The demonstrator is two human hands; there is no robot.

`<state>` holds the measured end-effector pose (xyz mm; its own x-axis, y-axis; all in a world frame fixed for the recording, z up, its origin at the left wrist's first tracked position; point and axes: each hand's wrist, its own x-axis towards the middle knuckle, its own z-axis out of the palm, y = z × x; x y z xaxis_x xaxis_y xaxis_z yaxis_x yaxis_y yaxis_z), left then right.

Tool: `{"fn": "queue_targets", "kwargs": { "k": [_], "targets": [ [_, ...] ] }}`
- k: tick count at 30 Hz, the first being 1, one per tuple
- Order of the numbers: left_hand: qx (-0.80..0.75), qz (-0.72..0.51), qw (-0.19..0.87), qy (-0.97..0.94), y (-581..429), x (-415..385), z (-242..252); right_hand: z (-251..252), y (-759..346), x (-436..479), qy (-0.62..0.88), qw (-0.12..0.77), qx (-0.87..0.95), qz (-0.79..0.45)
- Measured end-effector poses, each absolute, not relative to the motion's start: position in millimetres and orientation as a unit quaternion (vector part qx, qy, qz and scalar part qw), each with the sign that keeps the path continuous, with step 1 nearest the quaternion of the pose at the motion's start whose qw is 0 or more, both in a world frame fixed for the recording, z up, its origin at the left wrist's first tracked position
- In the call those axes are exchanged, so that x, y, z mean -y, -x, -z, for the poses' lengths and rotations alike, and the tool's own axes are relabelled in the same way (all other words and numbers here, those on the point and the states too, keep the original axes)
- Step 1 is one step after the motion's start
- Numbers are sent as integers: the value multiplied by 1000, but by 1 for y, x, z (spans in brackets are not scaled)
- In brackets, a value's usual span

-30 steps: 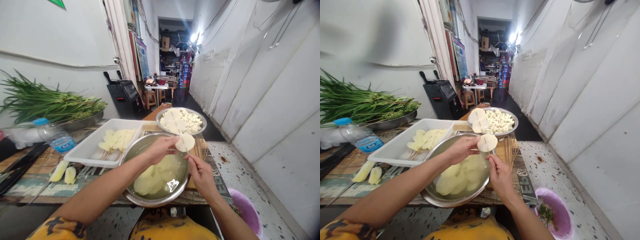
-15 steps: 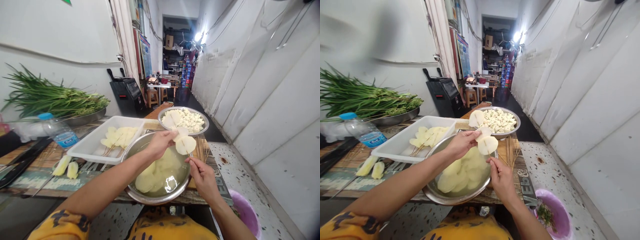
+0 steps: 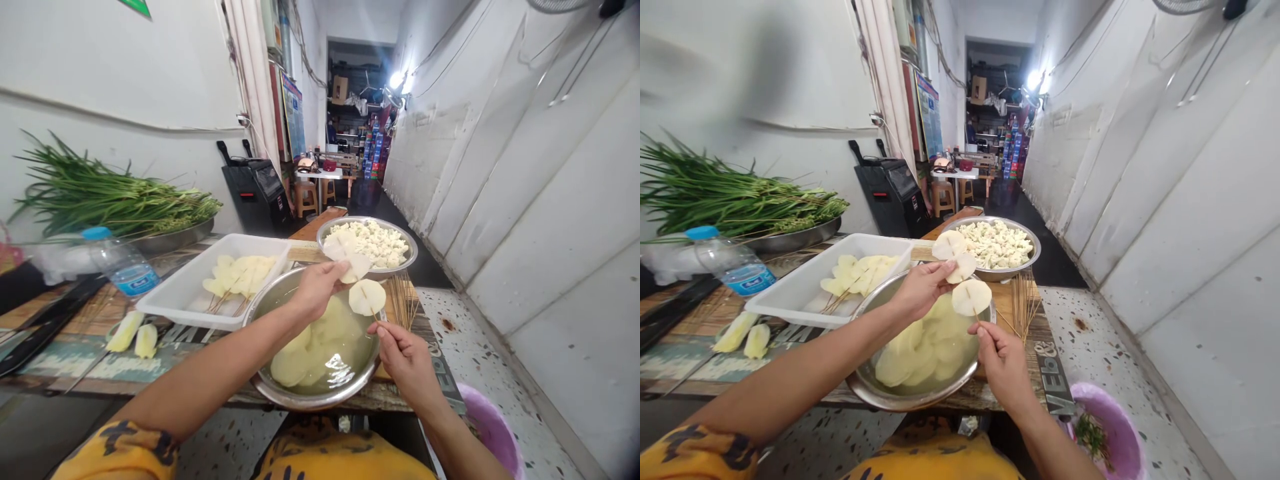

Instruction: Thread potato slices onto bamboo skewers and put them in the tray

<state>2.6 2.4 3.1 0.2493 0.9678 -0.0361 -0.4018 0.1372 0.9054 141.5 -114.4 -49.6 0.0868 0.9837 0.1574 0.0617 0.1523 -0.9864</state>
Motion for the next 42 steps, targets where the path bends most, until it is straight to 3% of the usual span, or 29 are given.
{"fn": "queue_targets", "kwargs": {
  "k": [6,10,17,23,31,37,42],
  "targets": [
    [-364,-524,640,-428,-3,-4,-4,46,-144,113,560,510,617,-214],
    [-379,-506,644,-430,-1,-5,-4,48,-142,111,566,489,648,-144],
    [-346,-470,692,-425,3,-6,-3,48,-144,107,569,498,633,-168],
    [-310,-351,738,-485,3,0,-1,53,-145,103,556,534,605,-198],
    [-302,-376,749,-455,-5,7,-1,54,-143,103,551,516,644,-125],
    [-335,-486,631,-504,38,-17,-28,61,-148,110,550,493,652,-173],
    [-486,-454,463,-586,141,-60,-40,72,-165,118,580,493,626,-168]
  ]
}}
